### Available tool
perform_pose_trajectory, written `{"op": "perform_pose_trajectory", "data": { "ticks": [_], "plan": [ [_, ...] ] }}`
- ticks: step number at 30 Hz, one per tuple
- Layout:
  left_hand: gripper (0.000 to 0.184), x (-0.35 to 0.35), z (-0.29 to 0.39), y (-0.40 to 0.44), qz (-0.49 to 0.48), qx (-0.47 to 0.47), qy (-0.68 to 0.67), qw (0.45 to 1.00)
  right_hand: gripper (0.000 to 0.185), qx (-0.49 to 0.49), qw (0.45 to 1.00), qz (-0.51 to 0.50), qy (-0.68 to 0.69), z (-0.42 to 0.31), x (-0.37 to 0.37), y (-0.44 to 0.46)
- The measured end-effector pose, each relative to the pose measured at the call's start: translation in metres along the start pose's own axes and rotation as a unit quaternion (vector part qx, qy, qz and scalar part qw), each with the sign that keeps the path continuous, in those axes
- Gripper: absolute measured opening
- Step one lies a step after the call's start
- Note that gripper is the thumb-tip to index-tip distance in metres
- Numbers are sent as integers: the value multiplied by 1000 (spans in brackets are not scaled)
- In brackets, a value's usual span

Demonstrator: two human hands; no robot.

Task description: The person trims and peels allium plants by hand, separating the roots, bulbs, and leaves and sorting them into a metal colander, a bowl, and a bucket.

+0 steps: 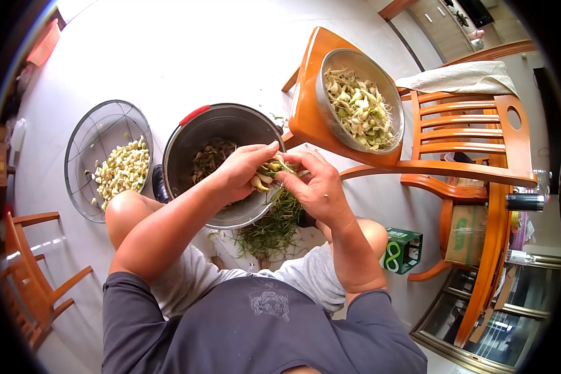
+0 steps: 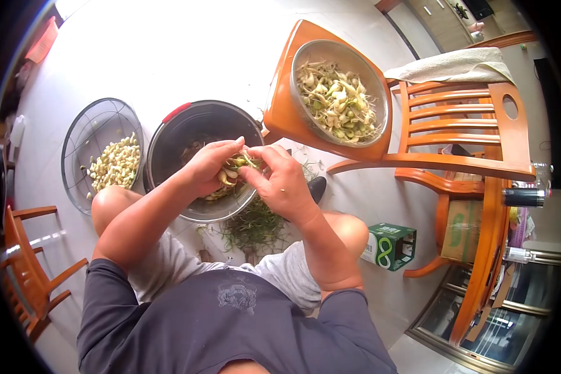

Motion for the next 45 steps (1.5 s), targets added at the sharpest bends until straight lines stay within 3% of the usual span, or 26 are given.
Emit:
{"op": "perform_pose_trajectory", "data": {
  "ticks": [5,10,16,20,23,26,35,41,44,45],
  "plan": [
    [29,-7,3,-4,-58,-35,-38,997,10,41,994,13,100,23,7,1],
    [25,-2,9,-13,-64,-19,-64,996,13,202,913,0,354,30,13,7],
    [17,-26,3,-7,-5,35,-8,999,17,170,971,-51,160,14,18,10],
    [20,-32,1,-11,21,61,31,997,23,159,976,-84,124,9,29,13],
    [18,-29,3,-12,25,68,32,997,24,93,989,-104,51,23,38,15],
    [18,-32,3,-12,15,64,16,998,23,145,969,-111,168,10,44,17],
    [25,-33,0,-12,65,82,11,994,16,231,944,-128,198,14,47,17],
    [26,-30,-2,-11,106,91,13,990,19,159,973,-111,126,10,48,10],
    [26,-30,-3,-8,110,89,6,990,22,16,997,-70,13,8,47,6],
    [25,-29,-2,-7,105,88,-2,991,21,57,993,-72,74,9,46,5]
  ]
}}
Point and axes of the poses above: each hand's wrist, its own y-axis towards the middle knuckle, its own x-axis out of the palm, z = x × y, the point moved 1 cm from there along y, towards the middle knuckle, and after that the axes turned 9 degrees about z, right-handed, at the moved point
